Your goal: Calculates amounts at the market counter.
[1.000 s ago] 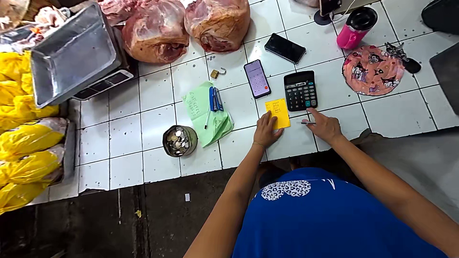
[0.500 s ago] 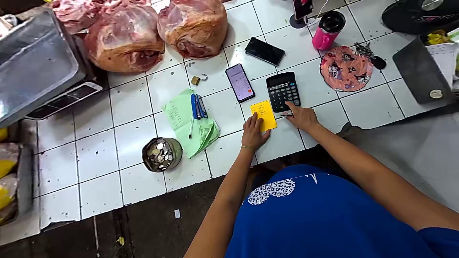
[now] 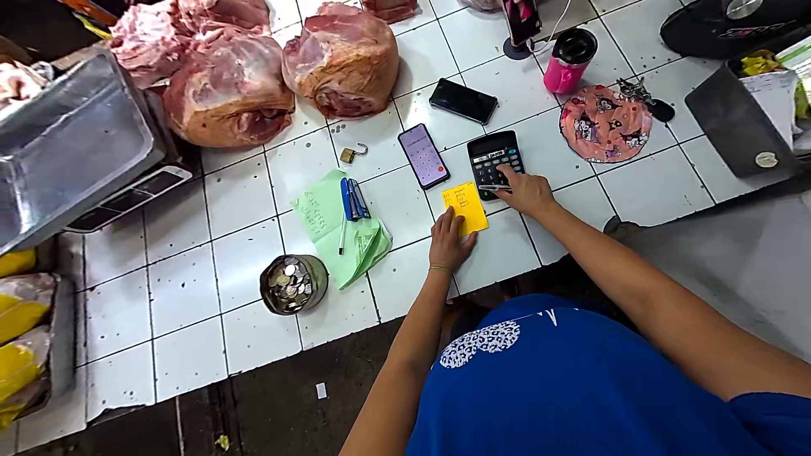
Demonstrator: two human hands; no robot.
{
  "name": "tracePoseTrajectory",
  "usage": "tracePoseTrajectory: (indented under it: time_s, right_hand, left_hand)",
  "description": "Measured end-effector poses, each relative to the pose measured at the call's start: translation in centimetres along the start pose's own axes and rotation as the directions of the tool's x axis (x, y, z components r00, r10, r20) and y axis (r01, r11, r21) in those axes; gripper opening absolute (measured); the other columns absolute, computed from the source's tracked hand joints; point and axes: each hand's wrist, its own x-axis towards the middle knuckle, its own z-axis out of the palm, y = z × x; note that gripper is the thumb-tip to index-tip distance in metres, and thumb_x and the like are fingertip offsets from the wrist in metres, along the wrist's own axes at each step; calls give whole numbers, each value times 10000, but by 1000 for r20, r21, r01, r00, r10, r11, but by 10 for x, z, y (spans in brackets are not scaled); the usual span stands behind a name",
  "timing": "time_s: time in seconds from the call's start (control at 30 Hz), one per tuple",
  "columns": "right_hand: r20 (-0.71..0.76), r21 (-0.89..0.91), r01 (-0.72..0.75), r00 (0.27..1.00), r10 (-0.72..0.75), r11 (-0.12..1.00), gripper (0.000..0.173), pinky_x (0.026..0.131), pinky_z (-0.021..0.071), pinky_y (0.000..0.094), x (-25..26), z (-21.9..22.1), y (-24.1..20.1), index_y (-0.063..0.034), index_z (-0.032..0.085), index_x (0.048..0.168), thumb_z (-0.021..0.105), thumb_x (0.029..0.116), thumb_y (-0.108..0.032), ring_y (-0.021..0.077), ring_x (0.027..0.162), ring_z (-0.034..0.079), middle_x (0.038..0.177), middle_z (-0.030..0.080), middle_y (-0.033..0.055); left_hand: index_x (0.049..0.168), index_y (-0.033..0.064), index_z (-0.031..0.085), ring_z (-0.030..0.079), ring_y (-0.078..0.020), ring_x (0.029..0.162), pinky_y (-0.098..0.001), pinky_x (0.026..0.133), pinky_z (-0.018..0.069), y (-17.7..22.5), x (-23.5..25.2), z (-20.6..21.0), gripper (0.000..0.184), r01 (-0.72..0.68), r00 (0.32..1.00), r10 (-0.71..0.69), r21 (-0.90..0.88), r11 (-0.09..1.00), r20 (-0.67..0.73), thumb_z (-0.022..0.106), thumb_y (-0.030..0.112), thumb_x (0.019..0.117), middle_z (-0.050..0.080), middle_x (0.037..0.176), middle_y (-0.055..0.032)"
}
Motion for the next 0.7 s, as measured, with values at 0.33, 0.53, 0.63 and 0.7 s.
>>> tracePoseTrajectory:
  time_s: [0.33, 0.53, 0.63, 0.7]
  right_hand:
    - [-107, -10, 39, 993, -40, 999, 589, 686, 530, 639, -34, 27, 30, -138, 465, 1535, 639, 1016, -354, 485, 818, 714, 954, 736, 247]
    - [-124, -7, 150, 981, -150, 989, 538, 626, 536, 612, -52, 37, 31, -88, 545, 1459, 615, 1026, -401, 454, 747, 712, 886, 732, 223]
    - [58, -68, 75, 996, -71, 995, 547, 712, 538, 616, -58, 43, 33, -133, 517, 1497, 565, 1045, -437, 451, 846, 718, 963, 740, 221]
    - [94, -79, 45, 995, -38, 996, 537, 737, 537, 615, -55, 38, 29, -139, 533, 1486, 564, 1045, -443, 449, 879, 718, 984, 741, 224]
  left_hand:
    - [1153, 3, 710, 559, -431, 1307, -551, 1103, 429, -1, -2, 2, 413, -33, 996, 33, -1, 999, -88, 724, 348, 926, 576, 1416, -248]
    - [1207, -2, 694, 503, -411, 1385, -534, 1140, 404, -3, -1, 4, 434, -60, 996, 61, 17, 998, -71, 696, 342, 943, 545, 1475, -223]
    - [1269, 12, 664, 493, -391, 1399, -534, 1137, 397, -4, -1, 5, 457, -61, 997, 63, 41, 997, -42, 670, 340, 951, 526, 1503, -201]
    - [1277, 16, 657, 489, -384, 1403, -540, 1137, 390, -4, 2, 6, 461, -48, 998, 49, 44, 998, -25, 666, 338, 947, 521, 1510, -193]
